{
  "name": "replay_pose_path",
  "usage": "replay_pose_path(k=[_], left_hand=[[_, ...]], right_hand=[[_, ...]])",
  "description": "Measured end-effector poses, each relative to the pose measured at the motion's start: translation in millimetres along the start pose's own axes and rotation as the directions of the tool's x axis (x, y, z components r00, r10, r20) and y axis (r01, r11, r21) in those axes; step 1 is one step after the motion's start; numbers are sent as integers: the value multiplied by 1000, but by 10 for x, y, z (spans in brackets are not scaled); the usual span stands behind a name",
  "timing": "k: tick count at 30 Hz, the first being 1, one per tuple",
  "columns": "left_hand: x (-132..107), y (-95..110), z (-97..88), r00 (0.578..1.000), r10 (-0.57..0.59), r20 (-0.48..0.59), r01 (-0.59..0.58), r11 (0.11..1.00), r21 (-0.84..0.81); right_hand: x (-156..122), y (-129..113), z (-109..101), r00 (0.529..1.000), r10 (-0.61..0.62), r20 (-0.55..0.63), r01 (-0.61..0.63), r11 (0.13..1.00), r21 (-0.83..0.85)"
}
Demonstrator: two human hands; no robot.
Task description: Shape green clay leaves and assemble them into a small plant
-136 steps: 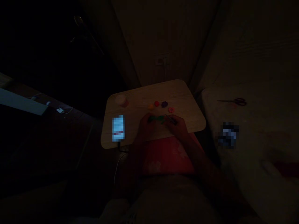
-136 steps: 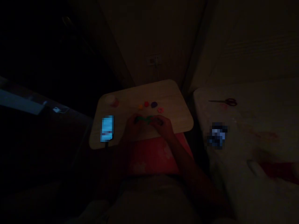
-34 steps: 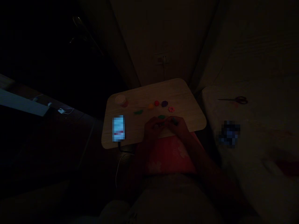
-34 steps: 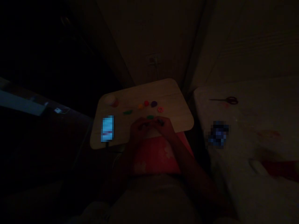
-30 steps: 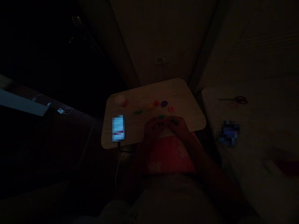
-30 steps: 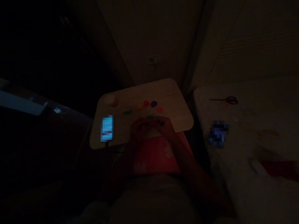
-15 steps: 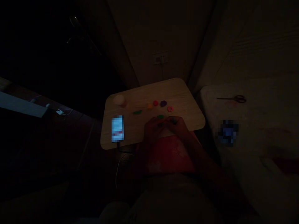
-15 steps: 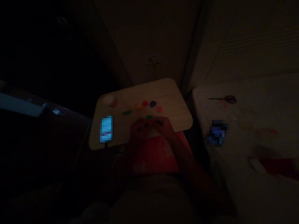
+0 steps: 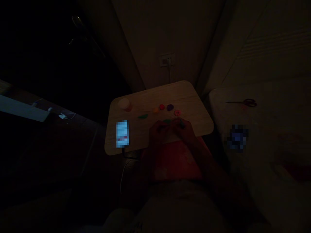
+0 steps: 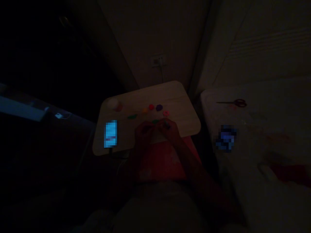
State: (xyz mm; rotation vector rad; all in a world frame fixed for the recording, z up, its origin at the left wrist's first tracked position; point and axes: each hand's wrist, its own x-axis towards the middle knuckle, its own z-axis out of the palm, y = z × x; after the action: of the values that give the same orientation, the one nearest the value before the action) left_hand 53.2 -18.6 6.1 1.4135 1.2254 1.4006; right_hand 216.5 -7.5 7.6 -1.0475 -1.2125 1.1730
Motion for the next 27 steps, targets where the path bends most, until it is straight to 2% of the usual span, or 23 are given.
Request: replay_pose_path(k=[3, 8, 12, 14, 22, 27], left_hand=[[12, -24, -16, 999, -38, -17, 37, 998, -49], [14, -30, -44, 999, -32, 32, 34, 997, -63], [5, -25, -29, 997, -64, -46, 61, 996, -59], [0, -22, -18, 997, -43, -63, 40, 998, -48], [-22, 10, 6, 999, 36, 1, -36, 999, -10], [-35, -4, 12, 996, 79, -35, -78, 997, 17]], right_hand=[[-11, 23, -10, 1000, 3, -4, -3, 998, -60], [-35, 49, -16, 999, 24, 23, -22, 997, -78], [-35, 53, -8, 999, 34, 38, -31, 998, -56], [-34, 50, -7, 999, 27, 36, -25, 999, -47], [-35, 59, -8, 999, 23, 38, -21, 998, -54], [-25, 55, -9, 999, -3, 44, 6, 998, -62]])
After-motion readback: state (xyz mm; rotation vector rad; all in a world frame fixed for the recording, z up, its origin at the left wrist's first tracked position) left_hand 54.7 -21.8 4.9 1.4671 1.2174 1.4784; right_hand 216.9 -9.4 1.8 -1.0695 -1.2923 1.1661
